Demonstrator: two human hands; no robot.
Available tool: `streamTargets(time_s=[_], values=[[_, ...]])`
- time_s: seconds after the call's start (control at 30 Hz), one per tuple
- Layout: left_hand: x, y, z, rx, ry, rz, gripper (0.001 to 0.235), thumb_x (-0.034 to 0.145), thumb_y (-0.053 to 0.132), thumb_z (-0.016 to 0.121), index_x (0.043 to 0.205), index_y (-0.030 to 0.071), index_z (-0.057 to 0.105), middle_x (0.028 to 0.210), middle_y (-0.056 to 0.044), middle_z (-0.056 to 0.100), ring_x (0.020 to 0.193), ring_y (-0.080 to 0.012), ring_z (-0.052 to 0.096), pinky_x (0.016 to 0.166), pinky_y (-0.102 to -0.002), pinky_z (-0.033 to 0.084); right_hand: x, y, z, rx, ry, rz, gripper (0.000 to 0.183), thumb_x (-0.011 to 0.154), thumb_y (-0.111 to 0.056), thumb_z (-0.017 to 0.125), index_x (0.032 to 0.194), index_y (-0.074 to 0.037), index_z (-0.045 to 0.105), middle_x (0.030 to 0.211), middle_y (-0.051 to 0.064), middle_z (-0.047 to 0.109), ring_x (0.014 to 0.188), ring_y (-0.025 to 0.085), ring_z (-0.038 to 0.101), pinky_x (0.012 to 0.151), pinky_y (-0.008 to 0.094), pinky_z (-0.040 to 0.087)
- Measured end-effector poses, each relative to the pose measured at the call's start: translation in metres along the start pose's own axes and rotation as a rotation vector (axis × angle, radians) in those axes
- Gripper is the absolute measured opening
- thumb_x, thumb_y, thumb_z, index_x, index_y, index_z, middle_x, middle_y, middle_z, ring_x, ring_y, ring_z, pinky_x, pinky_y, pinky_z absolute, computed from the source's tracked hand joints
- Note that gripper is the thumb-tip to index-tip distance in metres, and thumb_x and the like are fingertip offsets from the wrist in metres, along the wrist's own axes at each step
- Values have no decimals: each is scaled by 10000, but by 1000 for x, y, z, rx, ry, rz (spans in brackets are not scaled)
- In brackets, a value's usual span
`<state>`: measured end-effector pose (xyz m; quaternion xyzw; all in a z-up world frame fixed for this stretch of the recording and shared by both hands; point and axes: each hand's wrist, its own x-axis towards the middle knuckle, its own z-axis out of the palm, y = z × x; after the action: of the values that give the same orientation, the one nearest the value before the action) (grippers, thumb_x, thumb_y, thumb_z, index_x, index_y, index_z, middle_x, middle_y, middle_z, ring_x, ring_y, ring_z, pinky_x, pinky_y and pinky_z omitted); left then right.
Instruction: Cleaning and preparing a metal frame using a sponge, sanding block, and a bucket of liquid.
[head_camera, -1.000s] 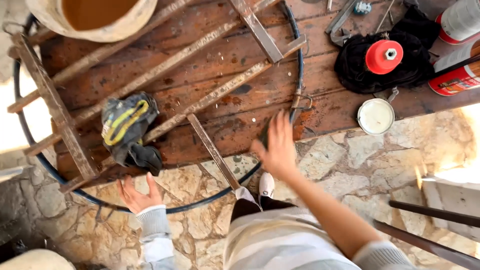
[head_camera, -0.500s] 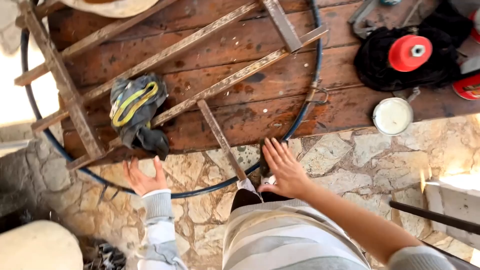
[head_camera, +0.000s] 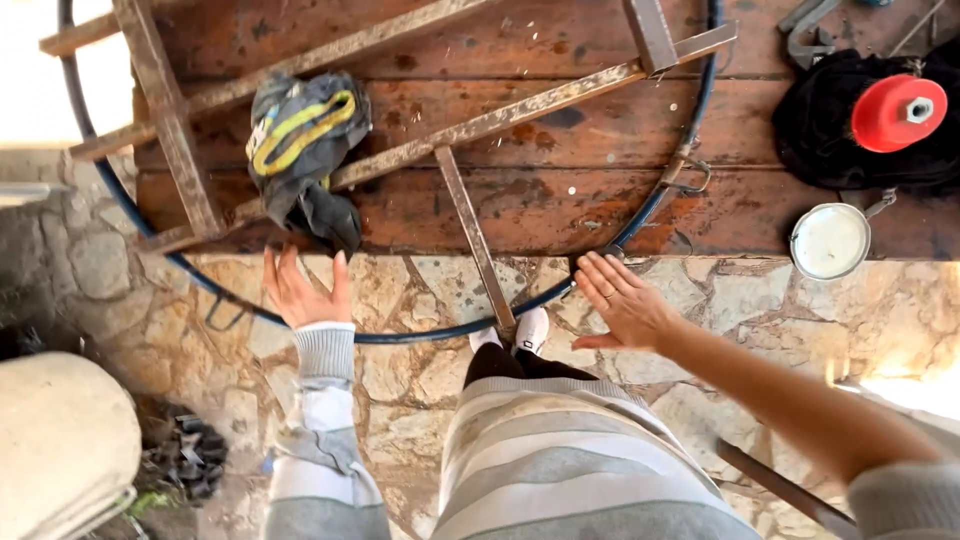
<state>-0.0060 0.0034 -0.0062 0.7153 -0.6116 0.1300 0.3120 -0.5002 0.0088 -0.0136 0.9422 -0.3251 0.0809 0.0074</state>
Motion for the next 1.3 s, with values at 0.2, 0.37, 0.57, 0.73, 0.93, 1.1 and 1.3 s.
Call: streamTargets(time_s=[0.2, 0.37, 0.57, 0.73, 0.93, 1.1, 1.3], values=[[1, 10, -10, -29, -35, -35, 613, 962, 526, 738, 1284, 28, 580, 1314, -213, 671, 1363, -408, 509, 1122, -554, 378, 52, 2, -24, 119, -686, -493, 993, 953, -826, 103, 1568, -68, 287, 1646, 190, 278, 1549, 304, 189, 1268, 445, 86], [0, 10, -5, -6, -45, -84, 673, 943, 578, 737, 1320, 49, 561, 1348, -179, 661, 1383, -386, 486, 1117, -573, 358, 42, 66, -34, -291, -479, -828, 993, 927, -777, 18, 1588, -64, 220, 1697, 174, 187, 1579, 266, 97, 1273, 411, 10], [-17, 31, -18, -41, 58, -198, 694, 996, 616, 643, 1383, 50, 540, 1384, -187, 645, 1415, -381, 459, 1159, -573, 304, 63, 55, -28, -68, -258, -1056, 993, 985, -687, 62, 1503, 106, 359, 1616, 219, 364, 1550, 251, 250, 1335, 385, 123], [-80, 80, -69, -11, 177, -329, 606, 981, 454, 698, 1390, 34, 546, 1416, -183, 627, 1426, -401, 447, 1173, -592, 269, 80, 97, -49, -78, -317, -1208, 1093, 957, -712, 23, 1453, 202, 356, 1580, 283, 374, 1549, 316, 235, 1334, 438, 116], [-192, 185, -95, 101, 320, -673, 679, 921, 480, 716, 1462, 95, 573, 1500, -159, 536, 1437, -365, 441, 1189, -509, 316, 109, 69, -36, -186, -229, -1386, 1162, 845, -797, 69, 1503, 118, 352, 1635, 177, 349, 1572, 214, 198, 1356, 353, 91], [-258, 288, -111, 74, 281, -950, 592, 1028, 356, 552, 1473, -25, 468, 1515, -235, 528, 1486, -412, 415, 1213, -609, 353, 108, 108, -38, -321, -391, -1500, 1348, 743, -916, 449, 1482, 193, 242, 1685, 226, 101, 1588, 233, -22, 1296, 409, -7], [-302, 336, -93, 107, 357, -935, 500, 1033, 283, 581, 1436, -3, 503, 1412, -209, 620, 1405, -400, 534, 1178, -541, 451, 120, 72, -20, -79, -266, -1395, 1329, 685, -801, 518, 1582, 81, 90, 1703, 161, 73, 1587, 234, 44, 1319, 389, 11]])
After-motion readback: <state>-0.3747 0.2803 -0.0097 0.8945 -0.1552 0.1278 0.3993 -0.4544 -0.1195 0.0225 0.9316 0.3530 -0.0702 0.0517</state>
